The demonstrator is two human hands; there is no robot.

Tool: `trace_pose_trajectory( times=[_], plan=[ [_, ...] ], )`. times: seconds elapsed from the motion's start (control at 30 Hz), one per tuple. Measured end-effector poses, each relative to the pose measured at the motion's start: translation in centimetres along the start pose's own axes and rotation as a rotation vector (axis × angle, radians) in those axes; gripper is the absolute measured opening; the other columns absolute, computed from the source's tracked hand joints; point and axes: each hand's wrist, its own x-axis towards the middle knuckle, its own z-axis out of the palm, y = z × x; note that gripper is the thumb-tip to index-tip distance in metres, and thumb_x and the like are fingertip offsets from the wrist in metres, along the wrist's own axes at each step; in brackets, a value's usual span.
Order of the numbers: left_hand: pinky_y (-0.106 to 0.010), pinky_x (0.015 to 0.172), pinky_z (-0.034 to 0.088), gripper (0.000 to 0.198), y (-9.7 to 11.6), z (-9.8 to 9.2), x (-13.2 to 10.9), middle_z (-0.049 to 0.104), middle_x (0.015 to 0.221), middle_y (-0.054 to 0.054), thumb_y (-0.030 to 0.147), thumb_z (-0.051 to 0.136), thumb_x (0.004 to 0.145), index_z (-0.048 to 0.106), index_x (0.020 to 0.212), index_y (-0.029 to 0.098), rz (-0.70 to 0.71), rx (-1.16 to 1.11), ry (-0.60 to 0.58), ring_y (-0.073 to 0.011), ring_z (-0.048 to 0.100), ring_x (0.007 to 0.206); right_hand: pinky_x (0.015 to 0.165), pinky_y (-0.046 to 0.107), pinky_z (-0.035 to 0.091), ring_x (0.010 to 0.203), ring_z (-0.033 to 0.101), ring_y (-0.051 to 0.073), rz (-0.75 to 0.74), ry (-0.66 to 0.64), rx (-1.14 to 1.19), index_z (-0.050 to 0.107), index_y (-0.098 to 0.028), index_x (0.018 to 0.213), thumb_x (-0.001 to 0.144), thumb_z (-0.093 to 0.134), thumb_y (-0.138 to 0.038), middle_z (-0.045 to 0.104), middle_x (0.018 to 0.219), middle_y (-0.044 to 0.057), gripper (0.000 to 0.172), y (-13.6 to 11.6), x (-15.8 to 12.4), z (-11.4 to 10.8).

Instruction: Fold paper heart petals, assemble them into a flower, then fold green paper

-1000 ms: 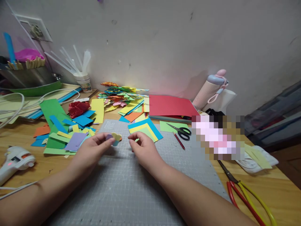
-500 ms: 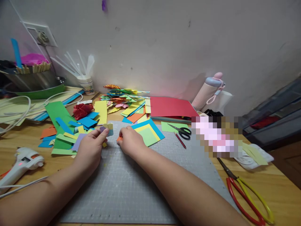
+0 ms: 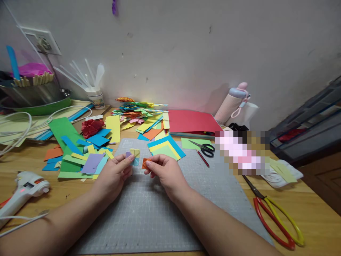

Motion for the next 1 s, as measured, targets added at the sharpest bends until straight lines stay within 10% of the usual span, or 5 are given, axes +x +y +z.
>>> trace_pose_trajectory(
  times=[0.3, 1.0],
  plan=[
    [-0.020, 0.042, 0.016, 0.029, -0.5, 0.4, -0.1, 0.035, 0.043, 0.009, 0.034, 0.073, 0.068, 0.052, 0.062, 0.015, -0.111, 0.027, -0.162, -0.0046, 0.024, 0.041, 0.048, 0.023, 0.033, 0.049, 0.050, 0.008, 0.083, 0.011, 0.042, 0.059, -0.015, 0.068, 0.064, 0.074, -0.036, 0.063, 0.064, -0.001, 0.026, 0.5, 0.1, 0.0],
    [-0.021, 0.043, 0.022, 0.031, -0.3, 0.3, -0.1, 0.046, 0.042, 0.006, 0.042, 0.074, 0.063, 0.056, 0.063, 0.016, -0.046, 0.195, -0.078, -0.0075, 0.036, 0.041, 0.045, 0.022, 0.027, 0.048, 0.048, 0.008, 0.102, -0.026, 0.012, 0.058, -0.015, 0.073, 0.067, 0.072, -0.037, 0.055, 0.062, -0.003, 0.027, 0.5, 0.0, -0.2]
  ],
)
